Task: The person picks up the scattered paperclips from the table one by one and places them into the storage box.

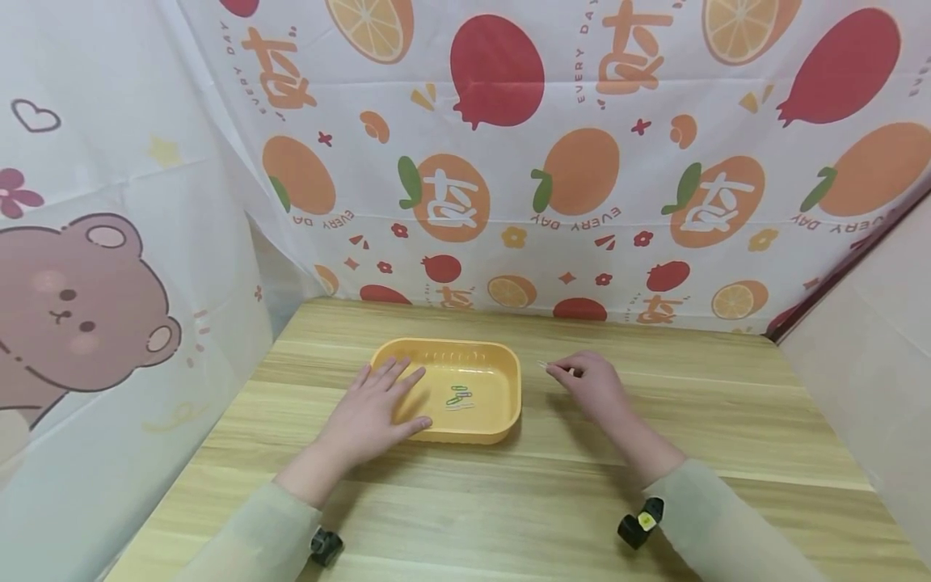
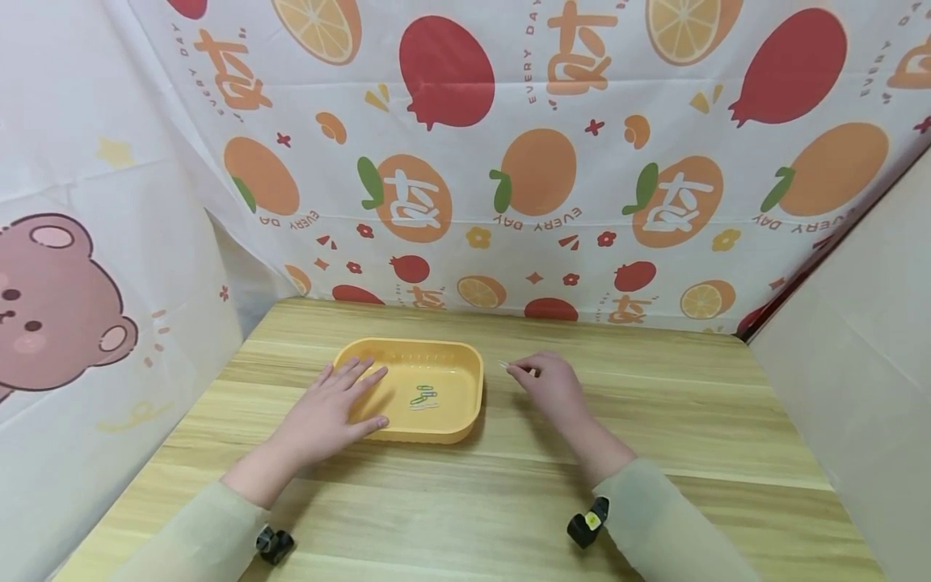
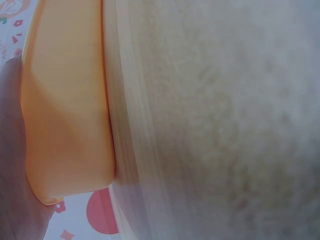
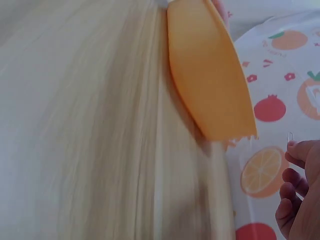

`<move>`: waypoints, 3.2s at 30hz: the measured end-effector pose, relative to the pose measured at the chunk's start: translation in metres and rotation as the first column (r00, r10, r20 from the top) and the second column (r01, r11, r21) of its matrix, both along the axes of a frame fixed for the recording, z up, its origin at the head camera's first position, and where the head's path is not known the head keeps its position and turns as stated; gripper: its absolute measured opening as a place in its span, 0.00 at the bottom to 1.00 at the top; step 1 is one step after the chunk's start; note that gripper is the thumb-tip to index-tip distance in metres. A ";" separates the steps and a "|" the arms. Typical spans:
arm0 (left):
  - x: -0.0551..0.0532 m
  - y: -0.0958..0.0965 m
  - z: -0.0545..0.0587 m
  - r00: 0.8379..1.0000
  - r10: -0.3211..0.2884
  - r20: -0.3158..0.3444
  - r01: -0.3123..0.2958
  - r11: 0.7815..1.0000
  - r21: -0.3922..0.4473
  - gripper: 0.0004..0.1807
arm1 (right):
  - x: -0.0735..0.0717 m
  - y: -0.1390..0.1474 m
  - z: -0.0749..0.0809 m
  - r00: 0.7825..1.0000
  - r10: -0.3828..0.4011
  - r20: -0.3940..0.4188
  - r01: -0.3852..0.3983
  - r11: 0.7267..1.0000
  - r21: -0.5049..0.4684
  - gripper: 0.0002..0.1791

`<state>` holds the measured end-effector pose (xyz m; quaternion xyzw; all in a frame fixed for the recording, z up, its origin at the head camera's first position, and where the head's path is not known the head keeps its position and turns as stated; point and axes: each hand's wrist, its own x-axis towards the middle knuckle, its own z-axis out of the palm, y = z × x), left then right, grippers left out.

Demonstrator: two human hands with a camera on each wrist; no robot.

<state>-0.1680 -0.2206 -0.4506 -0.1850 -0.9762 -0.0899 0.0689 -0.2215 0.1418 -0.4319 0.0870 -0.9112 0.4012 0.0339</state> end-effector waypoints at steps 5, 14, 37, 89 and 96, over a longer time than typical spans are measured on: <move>0.000 0.000 0.001 1.000 0.002 0.001 -0.002 1.000 0.002 0.46 | 0.000 -0.016 0.003 1.000 0.017 -0.014 -0.018 0.999 -0.048 0.11; 0.001 0.000 0.003 1.000 0.003 -0.009 -0.003 1.000 0.008 0.45 | 0.002 -0.047 0.004 0.999 0.043 0.024 -0.041 0.996 -0.084 0.10; 0.001 0.001 0.001 1.000 0.012 0.014 -0.012 1.000 0.010 0.45 | 0.006 -0.105 0.010 0.983 0.184 -0.013 -0.184 0.983 -0.018 0.07; 0.000 -0.001 0.003 1.000 -0.009 -0.018 0.009 1.000 -0.011 0.49 | -0.026 -0.167 -0.015 0.954 0.247 0.172 -0.297 0.859 0.417 0.07; 0.000 -0.001 0.003 1.000 -0.008 -0.017 0.008 1.000 -0.005 0.50 | -0.025 -0.166 -0.015 0.956 0.254 0.145 -0.292 0.856 0.426 0.06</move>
